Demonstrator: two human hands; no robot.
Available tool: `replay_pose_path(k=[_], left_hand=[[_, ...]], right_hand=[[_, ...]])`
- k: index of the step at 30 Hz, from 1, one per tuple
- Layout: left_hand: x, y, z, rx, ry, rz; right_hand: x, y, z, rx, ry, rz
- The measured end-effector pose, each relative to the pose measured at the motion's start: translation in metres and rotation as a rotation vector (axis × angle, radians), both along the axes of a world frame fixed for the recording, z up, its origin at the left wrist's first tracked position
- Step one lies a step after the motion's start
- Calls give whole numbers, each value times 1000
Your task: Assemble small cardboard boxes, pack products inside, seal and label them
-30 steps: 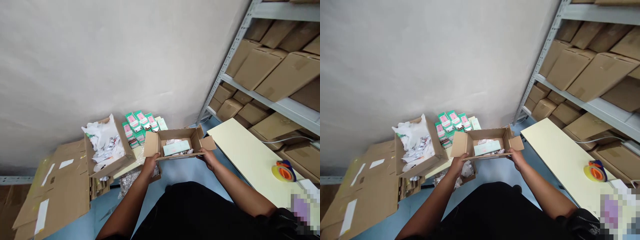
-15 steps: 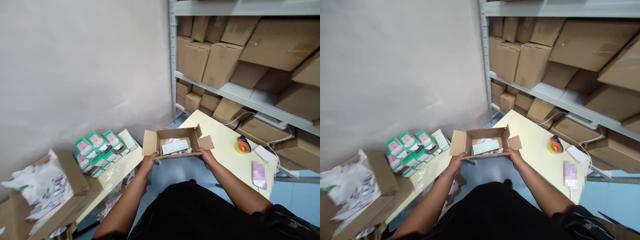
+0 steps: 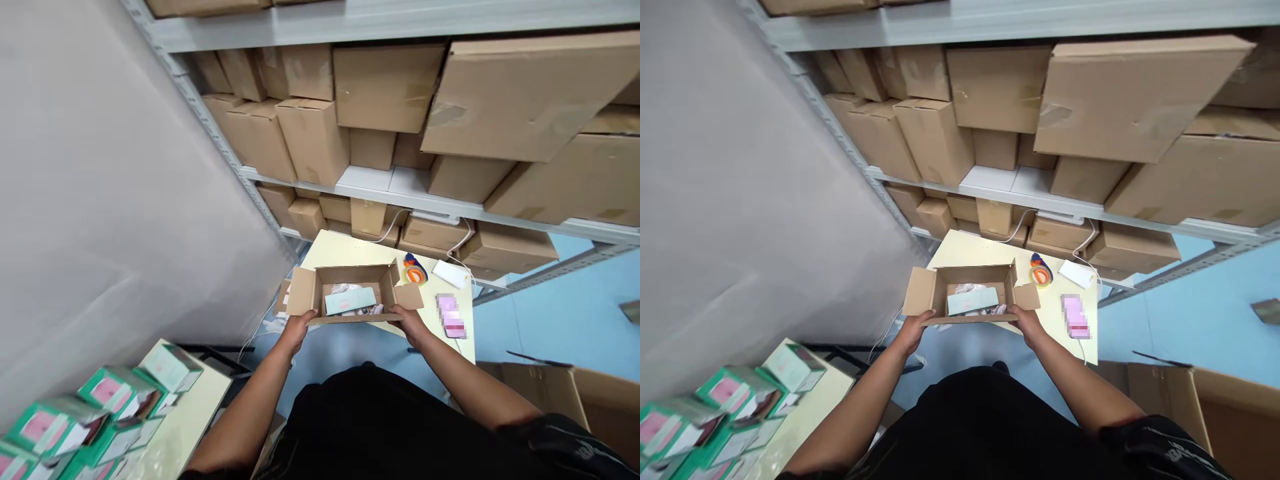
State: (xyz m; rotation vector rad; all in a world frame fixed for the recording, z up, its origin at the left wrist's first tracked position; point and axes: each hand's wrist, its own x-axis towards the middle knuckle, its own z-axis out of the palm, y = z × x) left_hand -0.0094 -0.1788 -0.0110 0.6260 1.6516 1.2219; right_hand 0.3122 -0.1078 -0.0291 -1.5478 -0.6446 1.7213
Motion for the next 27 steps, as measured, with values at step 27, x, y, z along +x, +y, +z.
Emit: replay_pose_path(k=[27], left_hand=[[-56,163,-32,167,113,-565]], right_hand=[[-6,21,-5,277,-231,-433]])
